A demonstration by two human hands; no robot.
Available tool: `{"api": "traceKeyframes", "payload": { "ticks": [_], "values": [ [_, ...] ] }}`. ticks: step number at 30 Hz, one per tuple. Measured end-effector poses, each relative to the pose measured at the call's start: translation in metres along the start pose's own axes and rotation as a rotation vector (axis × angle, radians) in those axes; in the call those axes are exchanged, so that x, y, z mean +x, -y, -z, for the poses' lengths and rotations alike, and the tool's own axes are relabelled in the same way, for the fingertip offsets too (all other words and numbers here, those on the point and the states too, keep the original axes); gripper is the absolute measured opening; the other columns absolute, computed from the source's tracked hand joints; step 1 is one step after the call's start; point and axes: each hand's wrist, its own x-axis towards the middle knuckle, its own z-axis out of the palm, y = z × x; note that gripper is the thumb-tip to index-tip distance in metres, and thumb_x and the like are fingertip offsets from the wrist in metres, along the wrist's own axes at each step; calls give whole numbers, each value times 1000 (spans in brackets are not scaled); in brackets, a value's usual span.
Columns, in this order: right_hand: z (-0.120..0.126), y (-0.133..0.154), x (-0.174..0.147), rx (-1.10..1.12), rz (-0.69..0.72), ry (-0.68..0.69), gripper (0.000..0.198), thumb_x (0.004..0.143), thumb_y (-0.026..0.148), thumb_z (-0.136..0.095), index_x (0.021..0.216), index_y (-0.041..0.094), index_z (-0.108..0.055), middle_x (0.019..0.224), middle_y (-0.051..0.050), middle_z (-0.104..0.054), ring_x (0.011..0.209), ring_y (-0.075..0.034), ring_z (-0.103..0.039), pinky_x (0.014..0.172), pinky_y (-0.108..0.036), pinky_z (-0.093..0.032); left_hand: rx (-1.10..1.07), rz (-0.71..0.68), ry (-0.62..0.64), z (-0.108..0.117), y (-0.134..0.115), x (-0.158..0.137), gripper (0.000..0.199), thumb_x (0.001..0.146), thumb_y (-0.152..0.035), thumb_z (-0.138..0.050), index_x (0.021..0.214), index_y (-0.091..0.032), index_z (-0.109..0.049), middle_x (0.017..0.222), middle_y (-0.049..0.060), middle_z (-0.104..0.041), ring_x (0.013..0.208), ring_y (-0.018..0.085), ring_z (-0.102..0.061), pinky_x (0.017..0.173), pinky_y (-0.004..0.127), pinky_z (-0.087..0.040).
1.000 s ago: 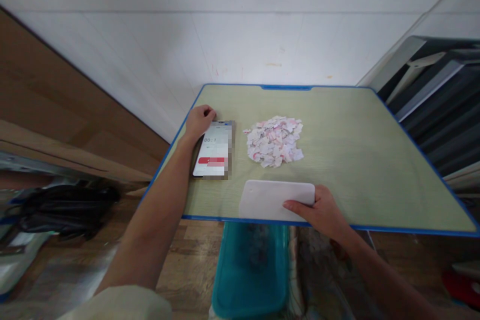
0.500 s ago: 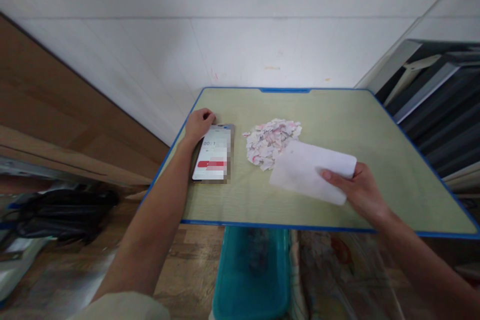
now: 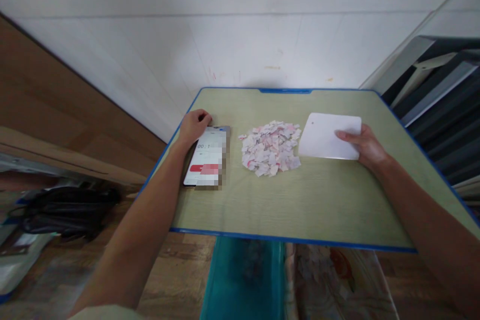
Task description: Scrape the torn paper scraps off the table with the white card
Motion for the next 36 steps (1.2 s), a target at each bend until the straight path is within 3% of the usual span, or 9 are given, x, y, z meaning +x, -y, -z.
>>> {"api": "traceKeyframes", "payload": {
  "ticks": [6,14,19,24,31,36],
  "values": [
    [6,3,-4,-54,-53,77,24,66,24,-85,84,13,-74,79,-6,-77,61,-13,-66,65,-27,-51,-18,22,-9,-1,3,1,20,81,-33,-50,80,-18,-64,79,7,-65,76,22,-57,71,32,-44],
    [9,-1,0,-64,-38,62,29,60,27,-89,84,16,-76,82,-4,-78,63,-14,-67,63,-26,-52,-3,23,-12,1,0,0,19,80,-34,-50,78,-20,-62,79,7,-66,77,22,-58,71,32,-44],
    [7,2,-5,-102,-91,128,22,64,22,-84,80,12,-74,72,-3,-76,57,-11,-64,58,-25,-47,-8,28,-23,0,1,0,19,80,-34,-50,78,-20,-63,78,8,-64,80,23,-58,72,33,-43],
    [7,1,-5,-89,-60,124,20,63,21,-83,79,12,-74,69,-2,-75,55,-10,-63,56,-23,-46,-8,56,-15,-1,2,1,21,80,-35,-50,82,-20,-65,78,8,-64,80,23,-58,71,33,-43],
    [7,-3,-7,-224,-31,326,28,59,33,-88,79,17,-77,76,-3,-78,60,-14,-67,59,-26,-53,-6,44,-11,0,1,1,20,80,-34,-51,81,-20,-65,78,8,-65,78,23,-58,70,33,-43],
    [-3,-6,-12,-240,2,329,33,58,41,-88,80,19,-78,77,-3,-78,61,-16,-68,56,-27,-54,8,73,-11,1,-3,-1,19,81,-32,-50,81,-20,-66,79,8,-65,82,24,-58,72,33,-44]
  ]
}}
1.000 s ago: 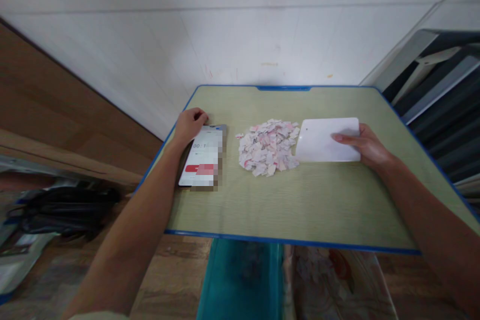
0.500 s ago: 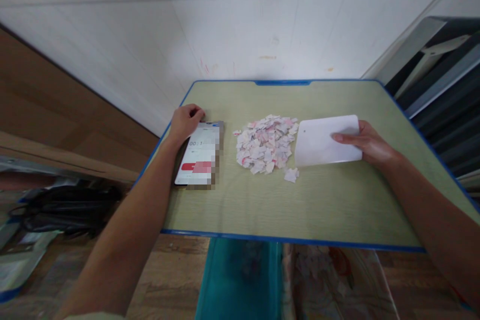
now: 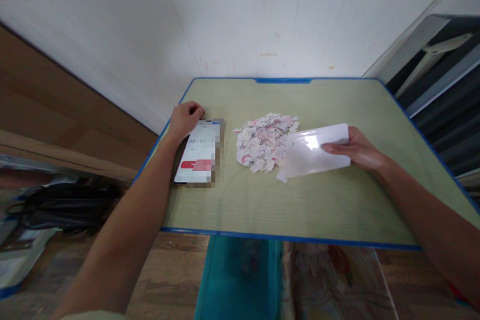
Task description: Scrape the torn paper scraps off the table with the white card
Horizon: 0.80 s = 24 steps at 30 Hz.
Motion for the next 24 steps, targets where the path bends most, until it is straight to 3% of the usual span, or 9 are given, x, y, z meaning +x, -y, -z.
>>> {"api": "traceKeyframes", "payload": {
  "ticks": [6,12,24],
  "values": [
    [0,2,-2,1,-25,67,26,56,37,-89,72,19,-77,69,-1,-76,55,-14,-65,51,-24,-52,-11,-16,-3,-1,2,1,21,82,-32,-51,84,-18,-67,81,9,-66,81,24,-59,74,34,-44],
    [-4,2,-4,-60,-23,127,27,60,37,-87,78,19,-79,73,-2,-77,58,-15,-67,53,-25,-54,-27,-33,-8,-2,5,1,21,82,-33,-51,83,-19,-67,81,8,-66,80,23,-59,73,34,-44],
    [-56,11,-32,-42,-93,408,22,65,36,-83,75,17,-77,67,-1,-73,54,-13,-63,50,-22,-50,-32,-65,-15,-2,3,0,17,81,-30,-51,79,-18,-63,78,7,-63,76,21,-56,70,31,-41]
  ]
}}
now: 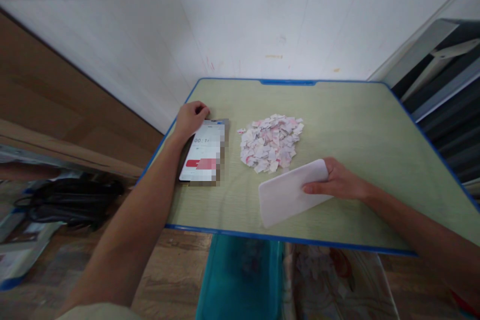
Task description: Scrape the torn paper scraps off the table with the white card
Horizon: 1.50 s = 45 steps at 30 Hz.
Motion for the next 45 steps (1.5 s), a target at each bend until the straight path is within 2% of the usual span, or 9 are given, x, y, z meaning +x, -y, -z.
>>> {"api": "traceKeyframes", "payload": {
  "ticks": [5,11,18,23,29,31,38,41,45],
  "values": [
    [5,-3,3,28,1,-11,37,63,45,-85,83,15,-76,74,-2,-74,61,-14,-64,57,-24,-53,0,-24,-10,-1,2,1,14,80,-28,-51,75,-18,-60,75,6,-62,71,19,-54,66,30,-38],
    [-3,1,-1,-26,-53,117,31,65,44,-84,72,16,-73,63,1,-67,52,-9,-54,48,-20,-44,-14,-10,-22,-1,0,1,14,80,-27,-51,74,-18,-60,71,5,-60,67,18,-51,63,29,-36],
    [-2,-1,1,30,-14,31,34,62,45,-85,78,16,-75,69,-1,-71,57,-12,-60,54,-23,-50,-30,-10,-41,-2,0,1,14,80,-26,-52,73,-18,-60,68,3,-58,64,17,-49,64,28,-36],
    [-5,-2,-2,0,-19,102,30,63,43,-85,74,17,-76,66,0,-72,53,-11,-60,49,-21,-49,-49,-19,-33,-3,1,1,12,81,-25,-53,73,-18,-59,68,3,-58,64,17,-51,63,28,-35],
    [11,-8,3,172,98,-227,33,59,40,-89,83,20,-79,79,-2,-78,64,-16,-70,62,-27,-58,-41,-5,-34,-2,0,2,12,81,-24,-54,73,-18,-59,68,3,-57,64,17,-50,64,28,-35],
    [14,-9,5,153,103,-269,34,58,40,-90,82,19,-79,79,-3,-79,64,-17,-70,62,-28,-59,-29,-5,-31,-2,0,2,12,81,-24,-54,74,-17,-60,69,3,-58,66,17,-50,65,28,-36],
    [-13,-4,-2,-42,-5,-15,31,61,43,-87,65,15,-74,56,1,-67,47,-9,-55,44,-20,-43,-27,-21,-6,-1,0,1,14,82,-25,-53,77,-16,-62,71,3,-59,70,17,-52,69,28,-39],
    [-16,-4,-3,-8,-6,36,31,60,43,-87,67,16,-74,58,1,-68,48,-9,-56,45,-19,-45,-53,-5,-9,-2,1,2,13,81,-25,-54,76,-16,-62,71,3,-59,70,17,-53,69,28,-41],
    [0,-10,6,126,76,-228,36,57,43,-90,79,18,-76,74,-2,-76,59,-15,-67,56,-26,-56,-228,87,-4,0,1,4,12,80,-24,-55,73,-16,-61,68,3,-60,63,16,-53,65,27,-43]
  ]
}}
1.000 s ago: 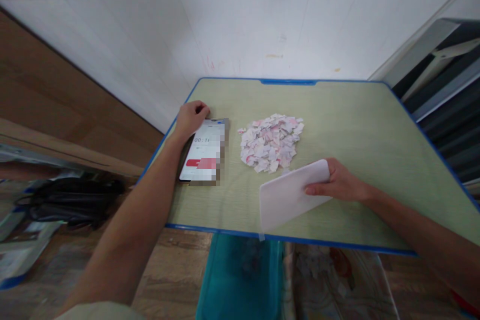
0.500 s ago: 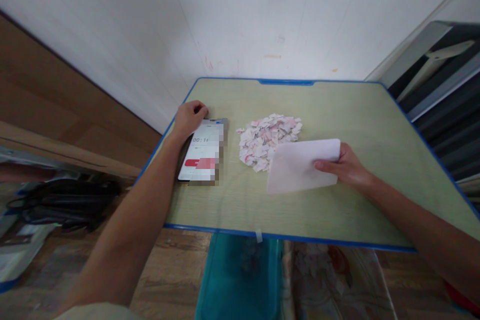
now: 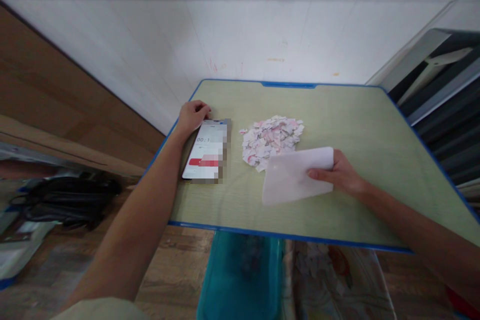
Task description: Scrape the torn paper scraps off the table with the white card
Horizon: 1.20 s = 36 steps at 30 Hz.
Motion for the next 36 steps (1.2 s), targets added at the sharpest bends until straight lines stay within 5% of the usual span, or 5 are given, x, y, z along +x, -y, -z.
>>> {"api": "traceKeyframes", "payload": {
  "ticks": [5,11,15,26,36],
  "values": [
    [33,-1,16,132,71,-426,32,59,38,-90,84,24,-74,88,-3,-79,68,-19,-71,64,-33,-61,-203,87,-8,4,-6,0,9,78,-20,-54,71,-16,-58,64,3,-60,58,13,-55,63,24,-46],
    [64,4,13,198,65,-492,29,62,30,-88,85,21,-72,86,-4,-79,70,-20,-72,68,-31,-58,-263,201,30,9,-6,11,7,77,-17,-52,72,-15,-57,62,4,-61,53,14,-58,60,25,-48],
    [69,6,9,190,34,-449,27,65,30,-87,86,21,-72,84,-3,-79,66,-18,-70,66,-29,-55,-179,173,-131,8,0,14,7,77,-16,-50,73,-17,-56,62,2,-59,53,14,-58,54,24,-43],
    [75,1,8,63,2,-252,34,53,32,-93,81,22,-76,79,-3,-78,61,-19,-69,59,-30,-56,-60,81,-83,5,9,15,8,76,-23,-52,72,-19,-58,67,4,-61,55,15,-55,55,24,-42],
    [80,-1,7,-138,21,-135,32,59,38,-90,83,22,-78,80,-2,-79,64,-19,-71,60,-31,-59,61,73,-74,6,5,13,11,78,-25,-52,76,-18,-60,70,4,-62,59,16,-56,62,26,-45]
  ]
}}
